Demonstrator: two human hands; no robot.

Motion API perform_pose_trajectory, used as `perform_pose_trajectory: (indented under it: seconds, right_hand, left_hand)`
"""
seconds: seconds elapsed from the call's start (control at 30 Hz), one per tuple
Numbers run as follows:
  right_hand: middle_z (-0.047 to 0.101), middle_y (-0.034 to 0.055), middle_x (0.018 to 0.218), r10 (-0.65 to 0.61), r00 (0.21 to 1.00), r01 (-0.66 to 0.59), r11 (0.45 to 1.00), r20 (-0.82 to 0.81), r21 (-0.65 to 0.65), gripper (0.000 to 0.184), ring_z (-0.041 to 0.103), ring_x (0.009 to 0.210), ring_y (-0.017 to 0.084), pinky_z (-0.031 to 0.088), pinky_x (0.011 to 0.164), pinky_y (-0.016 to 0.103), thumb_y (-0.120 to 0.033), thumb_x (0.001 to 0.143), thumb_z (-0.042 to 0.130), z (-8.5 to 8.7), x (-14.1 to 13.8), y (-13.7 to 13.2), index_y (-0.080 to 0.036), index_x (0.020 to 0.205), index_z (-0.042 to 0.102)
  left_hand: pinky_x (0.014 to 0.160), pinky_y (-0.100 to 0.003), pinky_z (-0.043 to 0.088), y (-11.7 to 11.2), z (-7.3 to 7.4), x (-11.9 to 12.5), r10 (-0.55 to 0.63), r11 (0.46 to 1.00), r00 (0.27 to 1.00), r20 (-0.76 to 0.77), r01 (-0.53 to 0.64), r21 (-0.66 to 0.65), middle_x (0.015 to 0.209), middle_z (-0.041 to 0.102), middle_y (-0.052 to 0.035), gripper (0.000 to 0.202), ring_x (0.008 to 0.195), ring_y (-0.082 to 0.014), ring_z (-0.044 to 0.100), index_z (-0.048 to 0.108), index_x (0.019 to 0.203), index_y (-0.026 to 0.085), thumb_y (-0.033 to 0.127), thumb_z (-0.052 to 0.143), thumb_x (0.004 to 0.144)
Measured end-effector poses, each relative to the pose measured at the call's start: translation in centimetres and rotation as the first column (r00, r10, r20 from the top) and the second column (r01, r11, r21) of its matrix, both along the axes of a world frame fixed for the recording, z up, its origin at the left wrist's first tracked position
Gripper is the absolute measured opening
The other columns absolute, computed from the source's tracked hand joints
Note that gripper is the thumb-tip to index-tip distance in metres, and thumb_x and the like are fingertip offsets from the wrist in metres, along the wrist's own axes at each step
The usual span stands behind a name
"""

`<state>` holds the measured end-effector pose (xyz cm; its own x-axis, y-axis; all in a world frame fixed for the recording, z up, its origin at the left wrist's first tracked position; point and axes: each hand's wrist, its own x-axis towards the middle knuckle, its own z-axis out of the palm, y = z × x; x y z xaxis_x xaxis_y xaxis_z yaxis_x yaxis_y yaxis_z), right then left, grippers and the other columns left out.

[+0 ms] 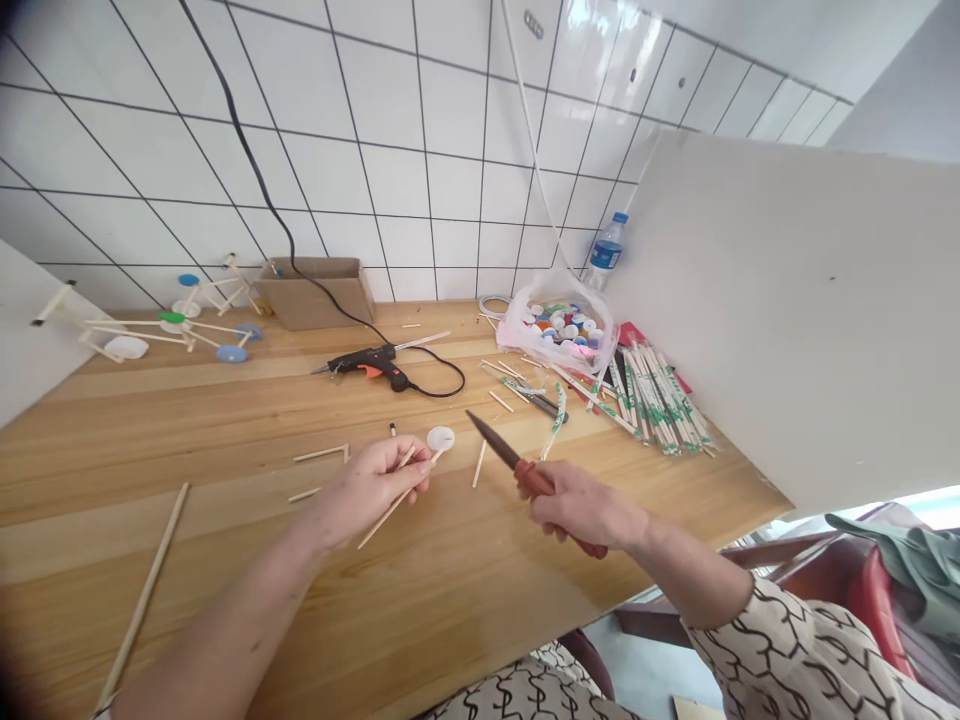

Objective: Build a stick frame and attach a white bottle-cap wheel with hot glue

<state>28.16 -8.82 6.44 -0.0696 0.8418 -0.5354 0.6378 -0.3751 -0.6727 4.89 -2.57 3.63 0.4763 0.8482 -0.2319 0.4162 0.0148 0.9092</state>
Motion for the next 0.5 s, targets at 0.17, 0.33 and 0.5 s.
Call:
perform_pose_trajectory:
  seconds: [0.17,0.33,0.5]
  right_hand:
    - [0.056,0.0031,0.07,0.025,0.809,-0.174,0.964,0.587,0.2,0.013,0.055,0.064,0.016,0.037,0.056,0.025,-0.029,0.082,0.045,-1.8,1.8,1.1,-0.018,0.075,0.046]
    - [0.061,0.0142,0.092,0.008,0.727,-0.223,0.948,0.686,0.226,0.019,0.059,0.084,0.027,0.038,0.067,0.032,-0.032,0.084,0.046,-3.3,1.8,1.7,-0.014,0.088,0.051]
    - [0.055,0.0231,0.107,-0.049,0.645,-0.249,0.93,0.763,0.27,0.034,0.052,0.102,0.035,0.037,0.083,0.041,-0.039,0.086,0.048,-3.0,0.9,2.6,-0.008,0.099,0.054]
  left_hand:
    - [0.053,-0.023,0.029,-0.6,-0.4,1.1,0.015,0.974,0.966,-0.259,0.044,0.222,0.057,0.049,0.0039,0.014,0.054,-0.0124,0.046,0.049,0.067,0.019,0.023,0.043,0.079]
    - [0.054,-0.025,0.024,-1.0,-1.4,1.7,0.023,0.946,0.943,-0.332,0.087,0.313,0.055,0.042,0.0038,0.02,0.054,-0.0122,0.039,0.043,0.059,0.019,0.021,0.044,0.079]
    - [0.055,-0.025,0.023,-1.3,-1.9,2.0,0.047,0.933,0.937,-0.345,0.082,0.351,0.055,0.041,0.0033,0.024,0.053,-0.0123,0.036,0.035,0.057,0.02,0.021,0.043,0.08]
